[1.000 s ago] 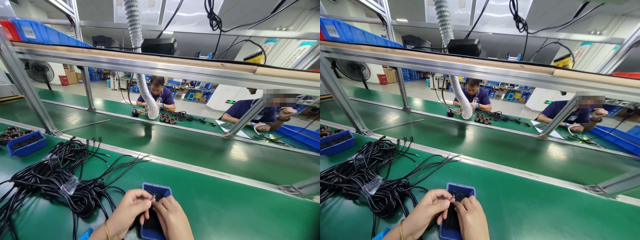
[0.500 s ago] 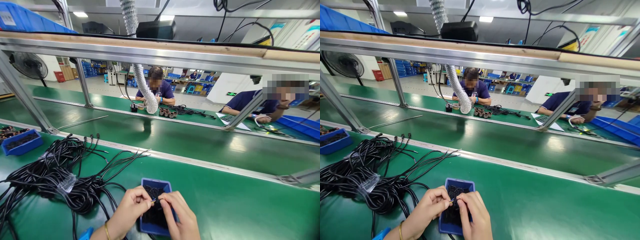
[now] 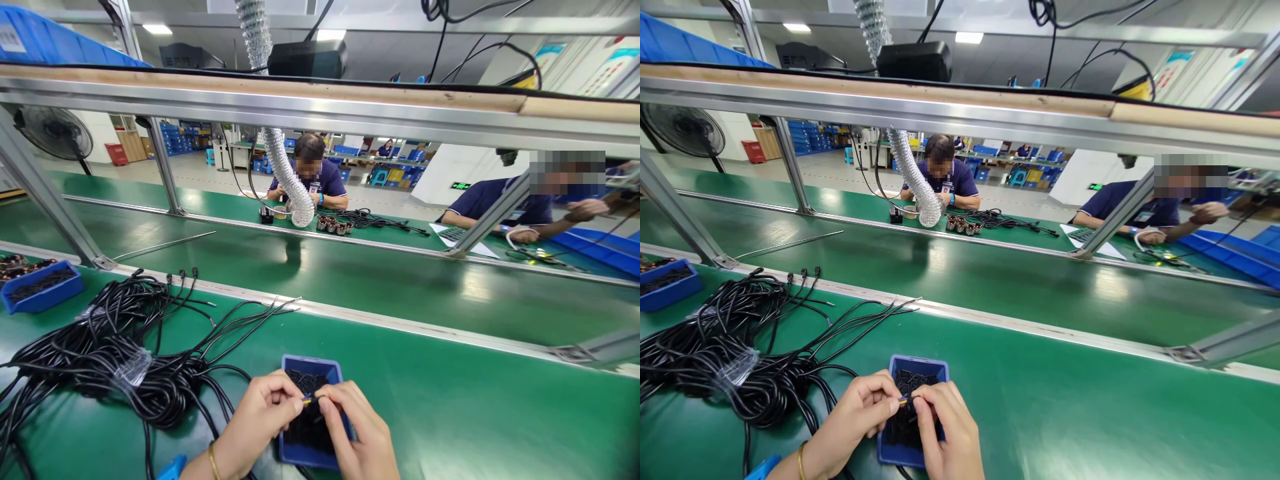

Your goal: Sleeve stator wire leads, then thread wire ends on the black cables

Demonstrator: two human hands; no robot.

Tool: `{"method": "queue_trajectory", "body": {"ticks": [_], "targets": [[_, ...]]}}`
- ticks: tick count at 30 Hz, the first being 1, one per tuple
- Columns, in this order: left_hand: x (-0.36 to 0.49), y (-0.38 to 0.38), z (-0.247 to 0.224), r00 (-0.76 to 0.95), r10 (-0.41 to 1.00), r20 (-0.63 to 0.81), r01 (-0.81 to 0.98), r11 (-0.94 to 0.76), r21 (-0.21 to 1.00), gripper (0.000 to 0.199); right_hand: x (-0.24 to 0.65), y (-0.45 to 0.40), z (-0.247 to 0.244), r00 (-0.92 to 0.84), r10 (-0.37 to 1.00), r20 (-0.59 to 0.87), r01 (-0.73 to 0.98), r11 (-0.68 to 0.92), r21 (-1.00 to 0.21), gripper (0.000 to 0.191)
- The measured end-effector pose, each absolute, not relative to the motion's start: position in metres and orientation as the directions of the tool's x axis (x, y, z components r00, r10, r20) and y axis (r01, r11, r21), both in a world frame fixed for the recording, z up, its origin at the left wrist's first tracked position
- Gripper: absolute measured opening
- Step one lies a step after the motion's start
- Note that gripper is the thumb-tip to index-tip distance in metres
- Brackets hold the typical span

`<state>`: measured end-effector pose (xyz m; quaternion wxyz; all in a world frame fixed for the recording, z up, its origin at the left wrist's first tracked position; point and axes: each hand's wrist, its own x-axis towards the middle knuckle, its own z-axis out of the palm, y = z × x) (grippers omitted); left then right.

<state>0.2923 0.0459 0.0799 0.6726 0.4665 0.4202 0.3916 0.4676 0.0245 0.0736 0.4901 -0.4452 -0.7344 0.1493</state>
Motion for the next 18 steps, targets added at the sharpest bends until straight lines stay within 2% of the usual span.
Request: {"method": "queue_trajectory", "body": {"ticks": [3, 11, 15, 18], "targets": [[0.2926, 0.0464, 0.0765, 0.319, 0.925, -0.209, -0.154, 0.268, 0.951, 0.042, 0.4681, 0.0234, 0.0720, -0.101, 0.817, 0.568, 0.512, 0.532, -0.675, 0.014], [0.2924, 0.0479, 0.0759, 0.329, 0.918, -0.221, -0.139, 0.279, 0.950, 0.045, 0.4654, 0.0211, 0.0693, -0.075, 0.777, 0.625, 0.542, 0.558, -0.629, 0.014], [0.2924, 0.0476, 0.0763, 0.314, 0.937, -0.152, -0.129, 0.200, 0.971, 0.041, 0.4661, 0.0236, 0.0703, -0.124, 0.747, 0.653, 0.565, 0.595, -0.572, 0.014], [0.2931, 0.0481, 0.0747, 0.319, 0.941, -0.110, -0.098, 0.148, 0.984, 0.039, 0.4665, 0.0261, 0.0719, -0.192, 0.773, 0.605, 0.550, 0.595, -0.586, 0.013]]}}
